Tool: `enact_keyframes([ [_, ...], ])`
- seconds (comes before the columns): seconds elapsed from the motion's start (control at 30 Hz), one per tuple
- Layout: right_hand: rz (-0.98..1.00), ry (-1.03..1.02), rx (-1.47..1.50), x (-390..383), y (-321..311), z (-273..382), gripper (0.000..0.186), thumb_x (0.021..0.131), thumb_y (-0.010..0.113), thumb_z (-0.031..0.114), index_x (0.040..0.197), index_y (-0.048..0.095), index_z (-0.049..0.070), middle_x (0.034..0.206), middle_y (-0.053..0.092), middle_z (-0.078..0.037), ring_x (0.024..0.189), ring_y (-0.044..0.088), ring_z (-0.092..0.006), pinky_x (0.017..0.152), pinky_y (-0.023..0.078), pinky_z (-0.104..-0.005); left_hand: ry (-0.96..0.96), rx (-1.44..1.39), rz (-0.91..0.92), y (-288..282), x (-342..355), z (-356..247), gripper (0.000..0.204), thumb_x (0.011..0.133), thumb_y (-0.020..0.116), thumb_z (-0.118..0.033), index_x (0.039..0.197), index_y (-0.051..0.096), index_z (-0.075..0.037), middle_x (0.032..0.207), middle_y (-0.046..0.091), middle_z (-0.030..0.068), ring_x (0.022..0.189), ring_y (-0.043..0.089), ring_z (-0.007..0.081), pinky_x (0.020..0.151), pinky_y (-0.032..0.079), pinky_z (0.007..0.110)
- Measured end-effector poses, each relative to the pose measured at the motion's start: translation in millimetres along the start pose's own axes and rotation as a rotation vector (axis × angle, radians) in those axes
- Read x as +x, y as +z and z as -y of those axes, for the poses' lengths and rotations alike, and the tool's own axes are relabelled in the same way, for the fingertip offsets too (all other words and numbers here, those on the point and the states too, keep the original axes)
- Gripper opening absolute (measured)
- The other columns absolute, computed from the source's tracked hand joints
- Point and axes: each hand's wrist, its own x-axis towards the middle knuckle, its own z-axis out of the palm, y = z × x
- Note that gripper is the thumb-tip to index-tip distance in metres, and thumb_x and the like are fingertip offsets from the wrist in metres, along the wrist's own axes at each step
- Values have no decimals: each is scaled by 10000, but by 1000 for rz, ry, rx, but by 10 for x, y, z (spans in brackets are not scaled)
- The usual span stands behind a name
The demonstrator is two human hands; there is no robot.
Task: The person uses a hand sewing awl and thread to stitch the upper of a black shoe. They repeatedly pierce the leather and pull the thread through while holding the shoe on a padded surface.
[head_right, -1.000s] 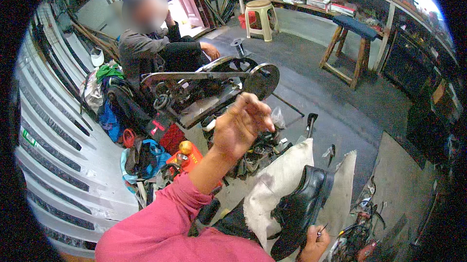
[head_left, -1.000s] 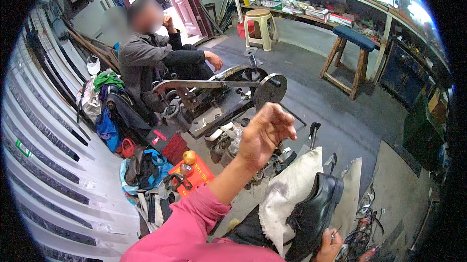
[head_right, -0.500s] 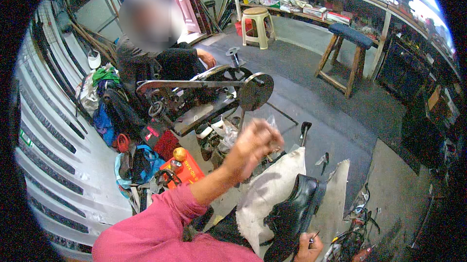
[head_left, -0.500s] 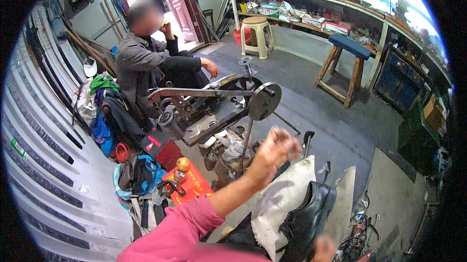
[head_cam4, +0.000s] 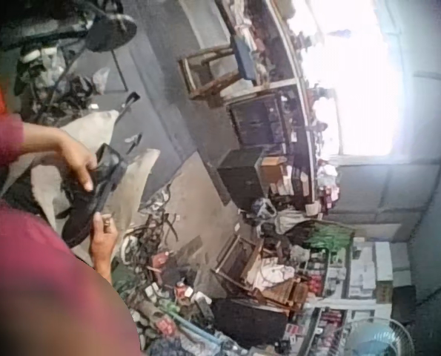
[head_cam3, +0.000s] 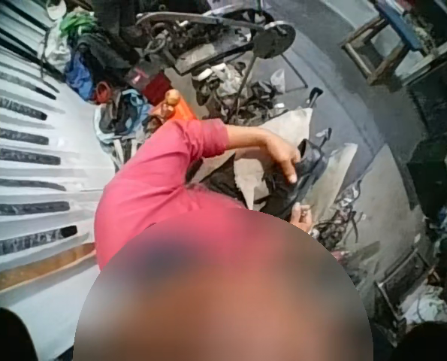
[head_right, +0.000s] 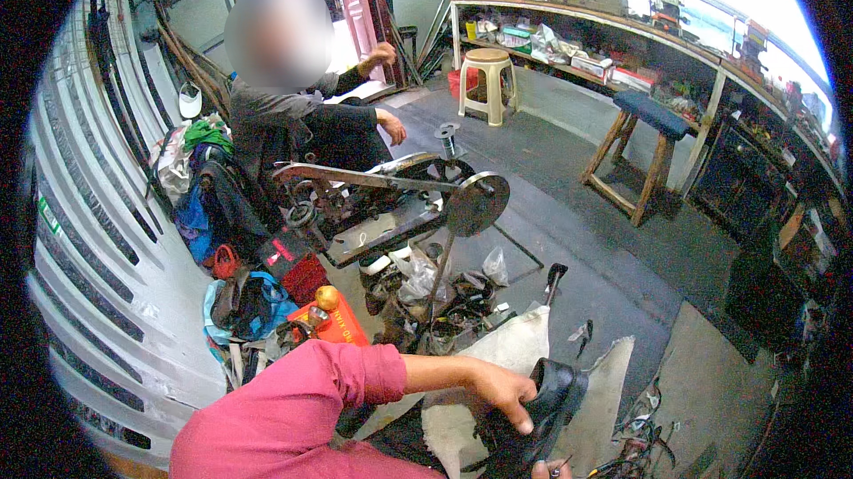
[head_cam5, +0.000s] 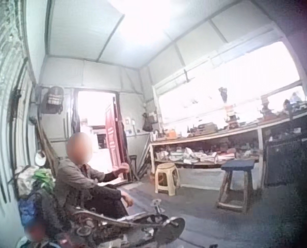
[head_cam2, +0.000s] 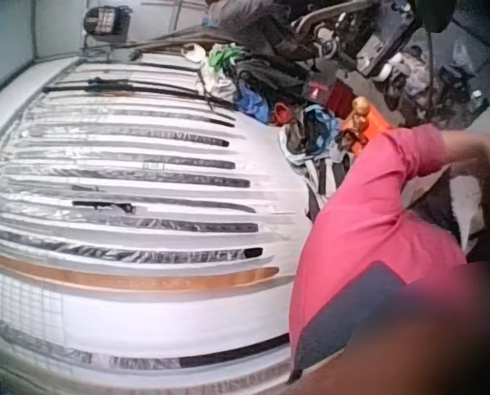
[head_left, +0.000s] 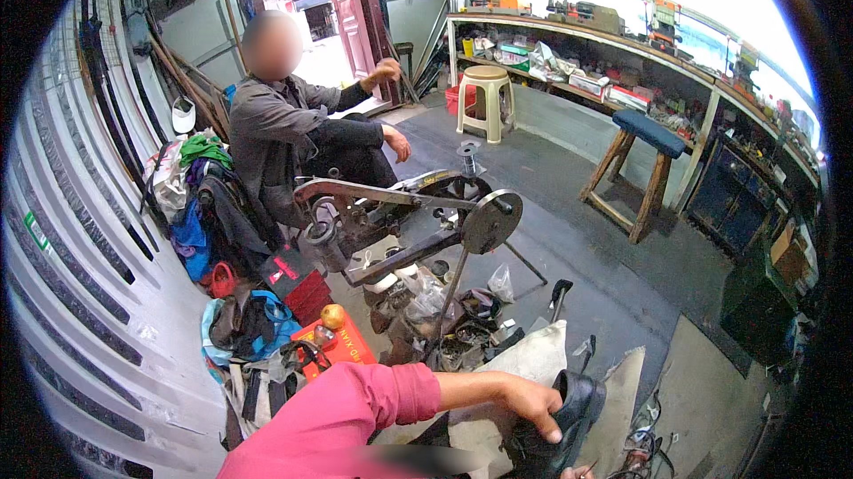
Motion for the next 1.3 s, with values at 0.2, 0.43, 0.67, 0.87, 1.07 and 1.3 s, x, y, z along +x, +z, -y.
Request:
enact_keyframes([
  [0.2, -33, 7, -30, -27, 24, 56, 188, 948, 565, 145, 799, 541, 34, 738, 518, 7, 702, 438, -109, 640, 393, -289, -15, -180, 99, 125, 144, -1, 471, 805, 745, -239, 1140, 593, 55, 1033, 694, 136, 932, 649, 223, 851, 510, 367],
  [0.43, -42, -25, -44, -79, 77, 151, 209, 941, 563, 133, 767, 521, 27, 698, 483, 9, 679, 413, -106, 625, 376, -285, -77, -310, 59, 61, 151, 64, 436, 813, 740, -215, 1132, 593, 44, 1026, 697, 110, 881, 663, 205, 804, 531, 353],
  [0.67, -56, -34, 10, -97, 80, 86, 211, 945, 560, 136, 766, 509, 37, 699, 466, 21, 671, 388, -95, 606, 356, -272, -140, -96, 194, 143, 164, -28, 377, 811, 738, -181, 1118, 614, -1, 985, 697, 82, 831, 654, 186, 749, 533, 348],
  [0.87, -71, -8, 29, -87, 73, 29, 214, 944, 573, 155, 772, 510, 45, 697, 464, 30, 655, 380, -84, 583, 348, -267, -74, -409, 54, 373, 110, 174, 362, 763, 736, -119, 1092, 620, -25, 963, 689, 60, 809, 645, 171, 732, 532, 347],
  [1.07, -94, -56, 21, -105, 129, 61, 232, 945, 584, 180, 772, 520, 40, 700, 483, 27, 655, 405, -92, 587, 358, -265, 161, -214, -242, 650, 300, 493, 290, 765, 713, -103, 1017, 595, -19, 899, 629, 21, 858, 568, 146, 767, 472, 311],
  [1.3, -74, -92, -110, -153, 133, 134, 258, 952, 576, 215, 781, 523, 30, 704, 481, 21, 659, 408, -107, 589, 367, -289, 124, -393, -99, 660, 69, 400, 348, 729, 744, -106, 1033, 602, -13, 913, 663, 40, 818, 603, 161, 744, 502, 339],
])
